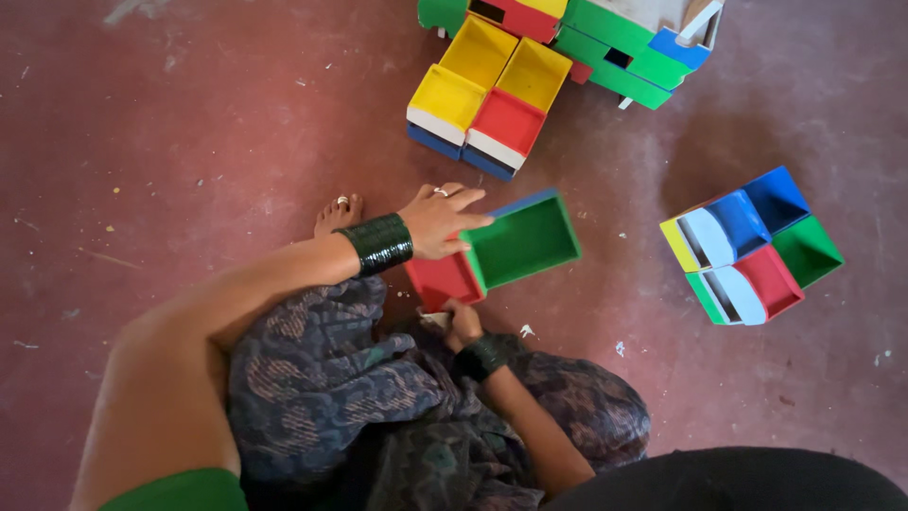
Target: The person sits on the floor assembling small colorful paper boxes, fitting colored compartments and dividers into box frames one at a time. They use a cloth to wipe the inside of the compartments and press the pieces together, placing finished boxes aside.
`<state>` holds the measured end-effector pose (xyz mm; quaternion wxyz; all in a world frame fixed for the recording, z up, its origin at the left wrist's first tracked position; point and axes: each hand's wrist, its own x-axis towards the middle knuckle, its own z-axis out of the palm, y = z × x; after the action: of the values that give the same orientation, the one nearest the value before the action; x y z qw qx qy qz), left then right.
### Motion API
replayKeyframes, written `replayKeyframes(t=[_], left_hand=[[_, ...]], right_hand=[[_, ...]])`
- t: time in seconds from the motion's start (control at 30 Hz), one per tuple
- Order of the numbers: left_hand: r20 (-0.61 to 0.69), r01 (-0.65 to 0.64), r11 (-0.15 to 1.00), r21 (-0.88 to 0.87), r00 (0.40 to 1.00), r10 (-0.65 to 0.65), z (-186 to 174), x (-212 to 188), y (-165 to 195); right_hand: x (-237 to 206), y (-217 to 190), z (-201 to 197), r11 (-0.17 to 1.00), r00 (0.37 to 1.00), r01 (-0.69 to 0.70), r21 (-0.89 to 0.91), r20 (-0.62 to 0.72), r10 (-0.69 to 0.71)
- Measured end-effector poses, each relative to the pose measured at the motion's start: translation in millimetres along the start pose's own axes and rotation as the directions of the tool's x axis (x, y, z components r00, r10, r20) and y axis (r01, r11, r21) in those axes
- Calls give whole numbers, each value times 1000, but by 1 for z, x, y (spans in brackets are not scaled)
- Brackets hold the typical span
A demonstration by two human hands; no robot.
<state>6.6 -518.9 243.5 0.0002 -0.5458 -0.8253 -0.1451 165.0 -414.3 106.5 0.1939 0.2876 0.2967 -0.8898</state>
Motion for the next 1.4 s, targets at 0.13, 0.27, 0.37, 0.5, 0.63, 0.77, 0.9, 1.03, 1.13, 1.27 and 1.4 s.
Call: replayKeyframes(t=[0.13,0.27,0.37,0.5,0.63,0.77,0.9,1.03,1.13,1.27,1.4], left_hand=[[152,55,997,-47,987,-47,20,-5,-13],[236,131,985,-113,967,-101,28,-7,-26],[265,137,978,-156,960,-93,32,-7,-34],[292,104,975,-198,955,-43,33,-2,-40],[306,63,972,-228,952,10,31,5,-41],[319,79,968,-237,948,1,26,12,-41],[301,78,970,-230,953,-5,24,13,-48],[357,114,967,-228,934,-26,36,10,-55],[494,182,959,-216,868,-53,50,7,-57],[522,179,965,-193,851,-54,69,6,-52],[580,210,969,-127,808,-99,76,7,-49]], right_hand=[[0,-18,-7,966,989,133,-221,99,-113],[-2,-45,-13,983,994,113,-142,15,-112],[-2,-64,-14,959,986,162,-234,5,-165],[-5,-77,-11,918,953,288,-274,-15,-304],[-13,-86,2,809,859,458,-367,-49,-509],[-7,-100,7,766,797,499,-406,-132,-589],[4,-108,-15,777,851,438,-452,-70,-521],[-1,-106,-55,256,771,444,-859,220,-597],[-10,-115,-67,-156,548,408,-900,378,-746],[-3,-143,-49,-173,336,522,-835,388,-858],[23,-153,-26,-472,343,286,-834,549,-763]])
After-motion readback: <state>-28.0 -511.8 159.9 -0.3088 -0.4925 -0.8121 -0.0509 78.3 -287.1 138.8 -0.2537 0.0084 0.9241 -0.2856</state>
